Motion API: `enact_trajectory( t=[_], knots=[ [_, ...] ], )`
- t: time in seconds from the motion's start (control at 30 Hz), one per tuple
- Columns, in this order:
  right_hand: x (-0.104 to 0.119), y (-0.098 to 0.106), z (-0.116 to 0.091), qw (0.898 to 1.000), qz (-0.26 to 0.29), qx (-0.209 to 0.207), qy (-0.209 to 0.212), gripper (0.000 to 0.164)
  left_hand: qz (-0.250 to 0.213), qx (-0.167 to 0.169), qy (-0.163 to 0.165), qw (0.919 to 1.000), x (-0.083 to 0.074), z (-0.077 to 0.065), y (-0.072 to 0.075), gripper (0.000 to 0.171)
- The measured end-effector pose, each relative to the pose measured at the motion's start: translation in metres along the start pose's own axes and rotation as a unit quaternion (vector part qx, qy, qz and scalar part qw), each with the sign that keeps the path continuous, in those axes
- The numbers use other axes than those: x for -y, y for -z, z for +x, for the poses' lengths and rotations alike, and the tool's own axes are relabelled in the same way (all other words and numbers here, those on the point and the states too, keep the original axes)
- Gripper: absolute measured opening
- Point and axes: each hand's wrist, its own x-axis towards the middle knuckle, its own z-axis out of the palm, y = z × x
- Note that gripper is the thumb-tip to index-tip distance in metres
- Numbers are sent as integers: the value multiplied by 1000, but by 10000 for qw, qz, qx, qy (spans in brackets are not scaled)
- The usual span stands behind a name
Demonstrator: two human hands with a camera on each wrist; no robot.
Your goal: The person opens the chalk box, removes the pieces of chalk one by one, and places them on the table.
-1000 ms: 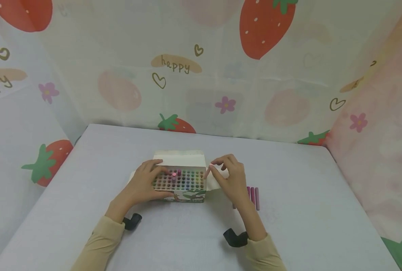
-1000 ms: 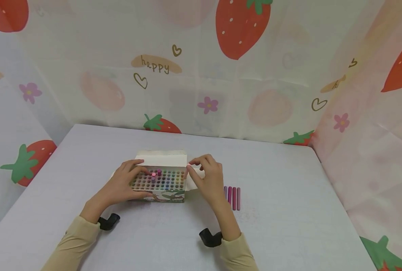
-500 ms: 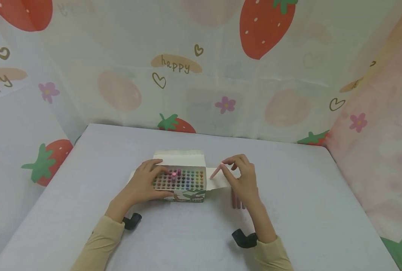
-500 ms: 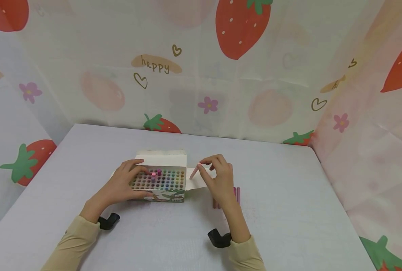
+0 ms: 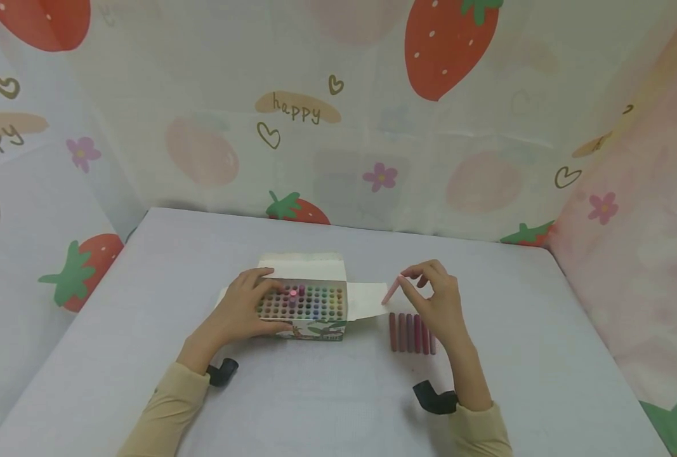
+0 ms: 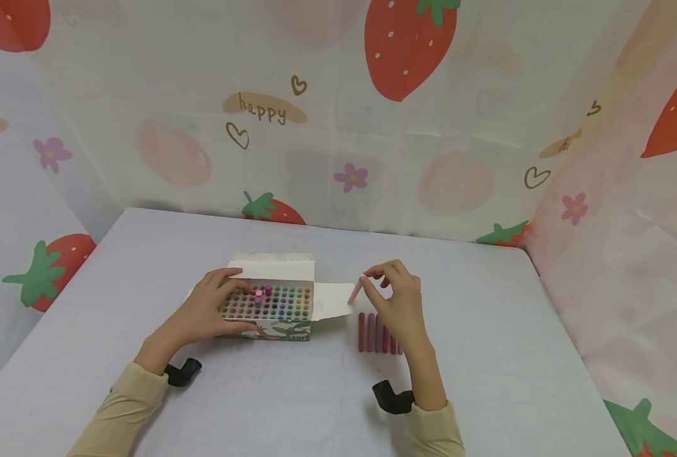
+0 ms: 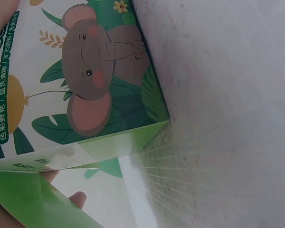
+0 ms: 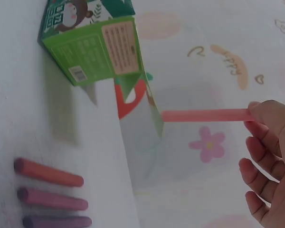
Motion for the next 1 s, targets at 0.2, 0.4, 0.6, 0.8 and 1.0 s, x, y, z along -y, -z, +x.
enact_trajectory(
  t=[0.2, 0.4, 0.6, 0.8, 1.0],
  knots=[
    [-10, 15, -2, 9994, -204, 197, -176, 11, 16, 36, 39, 10000, 0, 0, 0, 71],
    [-17, 33, -4, 9986, -323, 269, -317, 11, -7, 37, 30, 10000, 0, 0, 0, 71],
    [-29, 48, -9, 9947, -567, 610, -600, 12, 63, 30, 22, 10000, 0, 0, 0, 71],
    [-44, 60, -16, 9845, -641, 1320, -961, 11, 68, 32, -4, 10000, 0, 0, 0, 71],
    [-56, 69, -22, 9732, -646, 1849, -1206, 12, 84, 16, -36, 10000, 0, 0, -1, 71]
  ],
)
